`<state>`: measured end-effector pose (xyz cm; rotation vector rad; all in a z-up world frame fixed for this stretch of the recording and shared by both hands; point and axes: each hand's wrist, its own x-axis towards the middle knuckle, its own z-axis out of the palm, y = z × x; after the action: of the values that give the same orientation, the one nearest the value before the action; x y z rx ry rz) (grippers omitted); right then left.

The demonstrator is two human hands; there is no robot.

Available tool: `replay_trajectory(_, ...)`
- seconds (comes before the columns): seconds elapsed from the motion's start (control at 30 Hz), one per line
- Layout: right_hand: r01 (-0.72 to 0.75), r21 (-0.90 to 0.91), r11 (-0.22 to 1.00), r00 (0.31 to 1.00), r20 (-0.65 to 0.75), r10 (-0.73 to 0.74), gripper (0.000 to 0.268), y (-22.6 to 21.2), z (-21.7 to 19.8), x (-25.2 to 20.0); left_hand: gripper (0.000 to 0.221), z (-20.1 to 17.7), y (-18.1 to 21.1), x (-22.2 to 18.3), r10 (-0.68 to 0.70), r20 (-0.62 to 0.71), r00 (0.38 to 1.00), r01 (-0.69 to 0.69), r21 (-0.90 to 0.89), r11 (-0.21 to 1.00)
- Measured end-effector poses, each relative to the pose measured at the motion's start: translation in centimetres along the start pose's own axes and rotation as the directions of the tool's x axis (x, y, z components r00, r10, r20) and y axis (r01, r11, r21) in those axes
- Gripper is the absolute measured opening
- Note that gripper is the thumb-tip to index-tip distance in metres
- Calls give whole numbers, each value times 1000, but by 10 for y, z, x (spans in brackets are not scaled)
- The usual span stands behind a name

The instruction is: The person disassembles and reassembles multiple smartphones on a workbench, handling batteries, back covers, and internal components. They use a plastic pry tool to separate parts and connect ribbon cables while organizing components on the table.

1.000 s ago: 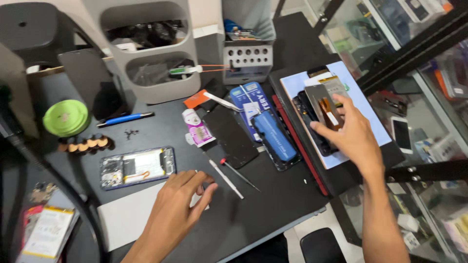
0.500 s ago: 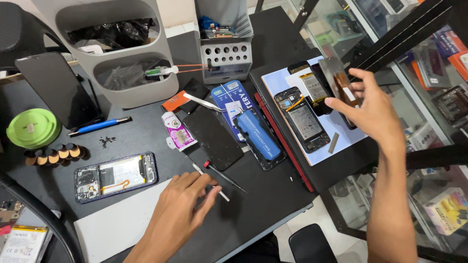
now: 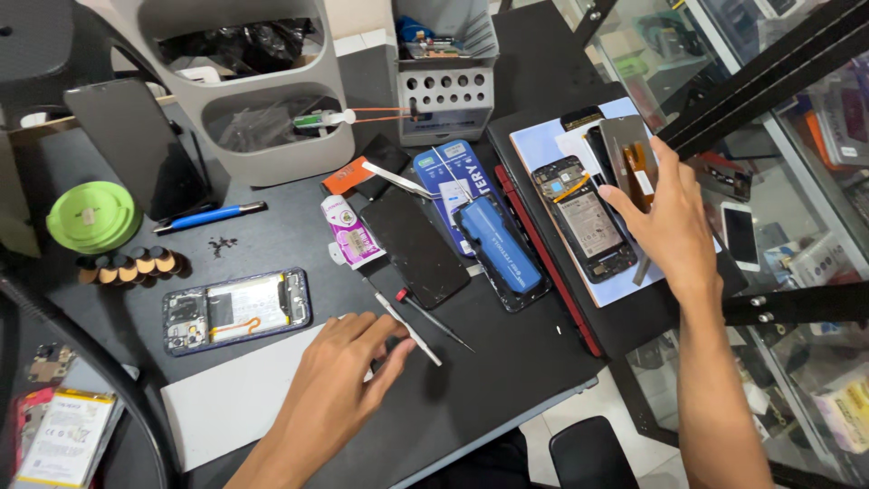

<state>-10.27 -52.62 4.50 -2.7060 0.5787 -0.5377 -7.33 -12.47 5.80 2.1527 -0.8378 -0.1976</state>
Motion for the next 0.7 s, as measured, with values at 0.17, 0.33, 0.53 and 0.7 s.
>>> replay_trajectory(0.17,111,2,994,988,-103,-111,79,-45,1,-29,15,-2,-2,-4,3,6,1000,-3,-6,1000)
replay_trajectory(0.33,365,107,925,929,-110,-354,58,-104,29,-80,15,-1,-20,-20,13,-1,1000,-13,69,998)
replay_trajectory(0.53,568,346,747,751,154,-642,44,-159,72,-135,35,-4,-67,-57,18,-28,999,-10,264,965)
replay_trajectory(0.7,652,413,636,616,202,-762,45,-188,92,-151,54,-4,-95,-98,147,-74,986,-122,271,955)
